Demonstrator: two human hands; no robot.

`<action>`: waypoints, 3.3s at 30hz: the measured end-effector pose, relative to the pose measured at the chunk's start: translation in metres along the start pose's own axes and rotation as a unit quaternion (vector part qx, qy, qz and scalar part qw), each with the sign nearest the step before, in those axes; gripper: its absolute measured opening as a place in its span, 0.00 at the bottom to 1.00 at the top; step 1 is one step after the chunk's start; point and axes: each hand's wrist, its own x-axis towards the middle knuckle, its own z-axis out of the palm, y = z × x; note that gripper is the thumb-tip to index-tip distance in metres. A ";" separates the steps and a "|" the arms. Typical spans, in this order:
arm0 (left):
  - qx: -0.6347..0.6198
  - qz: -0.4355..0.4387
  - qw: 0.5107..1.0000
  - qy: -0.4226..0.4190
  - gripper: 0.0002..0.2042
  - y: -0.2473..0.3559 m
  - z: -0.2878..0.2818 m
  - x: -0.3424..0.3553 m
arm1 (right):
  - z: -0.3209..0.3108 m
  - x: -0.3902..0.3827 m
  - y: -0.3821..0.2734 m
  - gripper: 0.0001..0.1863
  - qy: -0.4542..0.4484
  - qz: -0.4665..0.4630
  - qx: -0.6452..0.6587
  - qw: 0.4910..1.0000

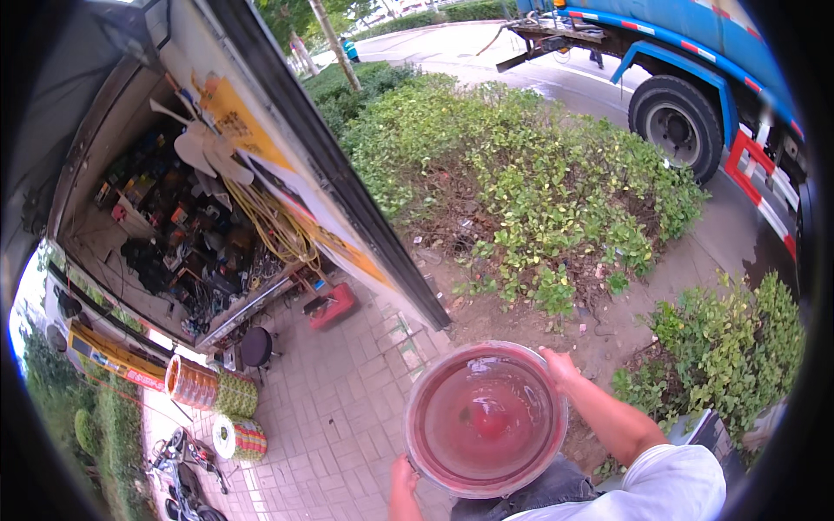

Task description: The person removes a tire from a scooter, inflates it with a hand pump, and submerges it in a basin of water to check for air leaks. The person manipulates the tire and pump throughout the process.

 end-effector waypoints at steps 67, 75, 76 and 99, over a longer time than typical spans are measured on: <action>-0.531 -0.105 0.665 0.515 0.15 -0.170 -1.702 0.229 | 1.671 -0.725 1.190 0.39 -0.528 0.151 -0.485 0.681; -0.526 -0.150 0.715 0.436 0.16 -0.217 -1.818 0.337 | 1.747 -0.688 1.344 0.36 -0.464 0.068 -0.515 0.717; -0.537 -0.160 0.705 0.434 0.17 -0.231 -1.817 0.352 | 1.738 -0.674 1.367 0.35 -0.459 0.078 -0.527 0.711; -0.580 -0.160 0.705 0.376 0.15 -0.446 -1.869 0.618 | 1.771 -0.526 1.665 0.15 -0.470 0.034 -0.598 0.648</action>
